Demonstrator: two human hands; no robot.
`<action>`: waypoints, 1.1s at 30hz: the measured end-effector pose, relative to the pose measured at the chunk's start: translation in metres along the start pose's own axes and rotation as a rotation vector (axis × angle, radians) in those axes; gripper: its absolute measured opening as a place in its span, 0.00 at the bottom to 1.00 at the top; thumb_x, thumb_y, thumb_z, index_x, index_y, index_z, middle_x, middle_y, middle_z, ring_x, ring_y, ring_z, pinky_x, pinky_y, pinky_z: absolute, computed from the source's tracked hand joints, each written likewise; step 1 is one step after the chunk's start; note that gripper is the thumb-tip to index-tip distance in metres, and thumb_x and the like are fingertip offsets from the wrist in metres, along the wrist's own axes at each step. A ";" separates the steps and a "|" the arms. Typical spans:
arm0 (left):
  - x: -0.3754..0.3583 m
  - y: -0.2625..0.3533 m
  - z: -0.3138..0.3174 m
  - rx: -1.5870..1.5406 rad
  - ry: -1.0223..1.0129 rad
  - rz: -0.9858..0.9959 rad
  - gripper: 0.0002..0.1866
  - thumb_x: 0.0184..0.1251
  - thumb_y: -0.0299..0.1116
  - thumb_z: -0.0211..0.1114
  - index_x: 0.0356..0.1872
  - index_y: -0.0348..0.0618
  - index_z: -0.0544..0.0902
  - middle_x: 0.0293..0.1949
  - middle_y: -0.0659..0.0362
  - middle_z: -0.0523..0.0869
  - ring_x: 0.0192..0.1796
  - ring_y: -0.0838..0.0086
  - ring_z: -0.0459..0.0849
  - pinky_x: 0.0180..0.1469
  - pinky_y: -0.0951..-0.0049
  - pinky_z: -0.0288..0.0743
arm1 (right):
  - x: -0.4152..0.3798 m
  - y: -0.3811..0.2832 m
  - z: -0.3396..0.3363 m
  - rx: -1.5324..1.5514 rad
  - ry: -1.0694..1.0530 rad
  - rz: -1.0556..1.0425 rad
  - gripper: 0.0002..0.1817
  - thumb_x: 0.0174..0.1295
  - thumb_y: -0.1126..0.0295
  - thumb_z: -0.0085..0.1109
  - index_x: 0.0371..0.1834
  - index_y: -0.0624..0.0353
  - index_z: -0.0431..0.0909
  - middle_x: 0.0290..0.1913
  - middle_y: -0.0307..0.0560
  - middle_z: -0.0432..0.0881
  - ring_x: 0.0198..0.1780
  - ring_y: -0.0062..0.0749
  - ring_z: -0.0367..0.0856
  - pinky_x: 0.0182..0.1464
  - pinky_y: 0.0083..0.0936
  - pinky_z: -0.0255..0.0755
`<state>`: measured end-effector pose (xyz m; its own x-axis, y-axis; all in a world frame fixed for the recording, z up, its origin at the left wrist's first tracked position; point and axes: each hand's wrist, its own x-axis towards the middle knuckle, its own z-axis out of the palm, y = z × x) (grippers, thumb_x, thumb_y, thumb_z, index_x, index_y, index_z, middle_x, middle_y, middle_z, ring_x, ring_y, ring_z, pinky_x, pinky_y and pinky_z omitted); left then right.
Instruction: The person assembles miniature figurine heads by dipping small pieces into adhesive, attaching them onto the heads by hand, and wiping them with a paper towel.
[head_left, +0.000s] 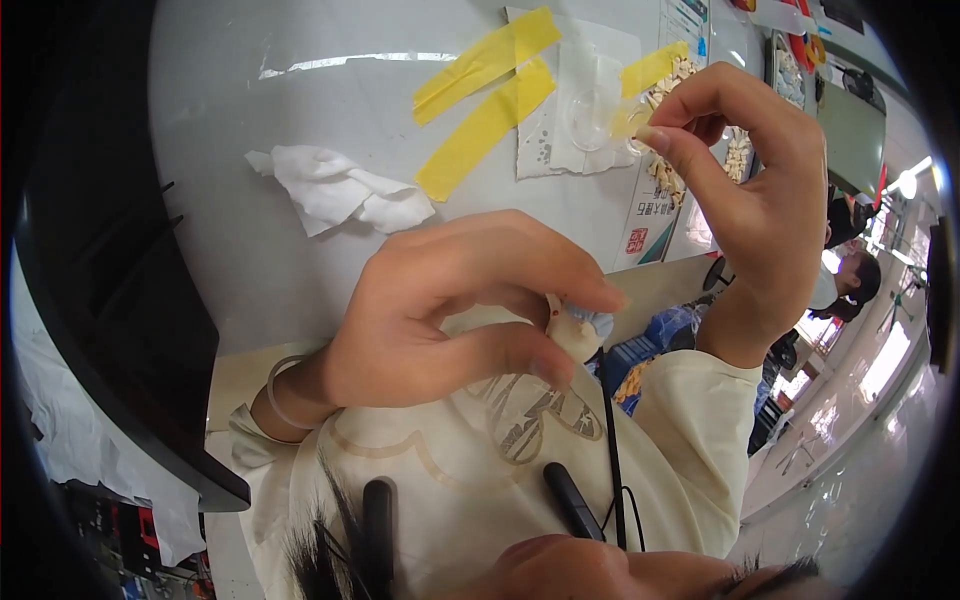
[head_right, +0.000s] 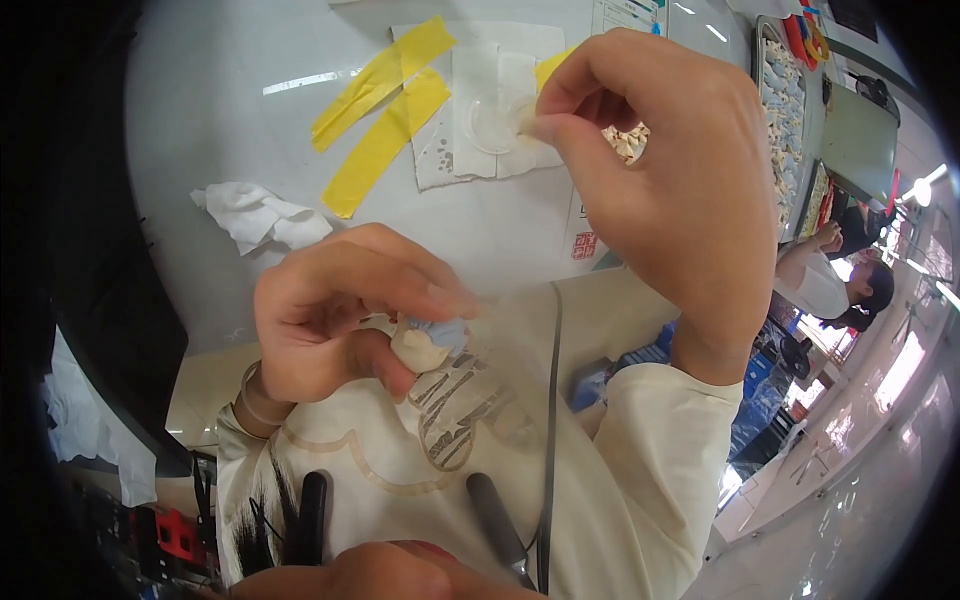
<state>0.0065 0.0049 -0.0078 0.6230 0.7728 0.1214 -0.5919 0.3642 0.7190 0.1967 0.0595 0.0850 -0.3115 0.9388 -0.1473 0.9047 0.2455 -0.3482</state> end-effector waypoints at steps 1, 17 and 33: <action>-0.001 -0.001 0.001 -0.029 0.013 0.003 0.21 0.44 0.28 0.70 0.41 0.28 0.75 0.41 0.44 0.77 0.41 0.62 0.79 0.42 0.71 0.74 | 0.000 -0.001 0.001 0.026 0.001 0.001 0.04 0.43 0.80 0.58 0.23 0.66 0.74 0.23 0.41 0.76 0.25 0.20 0.70 0.30 0.14 0.64; 0.000 0.000 0.017 -0.212 0.291 -0.039 0.23 0.48 0.34 0.68 0.42 0.32 0.72 0.40 0.46 0.77 0.40 0.66 0.79 0.43 0.71 0.76 | -0.031 -0.002 0.006 0.470 0.198 -0.176 0.05 0.41 0.82 0.60 0.23 0.68 0.75 0.24 0.48 0.75 0.28 0.28 0.72 0.32 0.19 0.64; -0.002 -0.012 0.010 0.352 0.194 0.259 0.17 0.41 0.17 0.67 0.38 0.31 0.79 0.39 0.49 0.80 0.37 0.71 0.80 0.40 0.78 0.73 | -0.060 -0.019 0.041 0.904 0.193 -0.021 0.09 0.37 0.79 0.65 0.22 0.66 0.75 0.26 0.49 0.75 0.29 0.27 0.70 0.31 0.18 0.61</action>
<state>0.0175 -0.0062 -0.0096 0.3515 0.9096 0.2214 -0.4851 -0.0253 0.8741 0.1860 -0.0113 0.0622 -0.1983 0.9801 -0.0042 0.3032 0.0572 -0.9512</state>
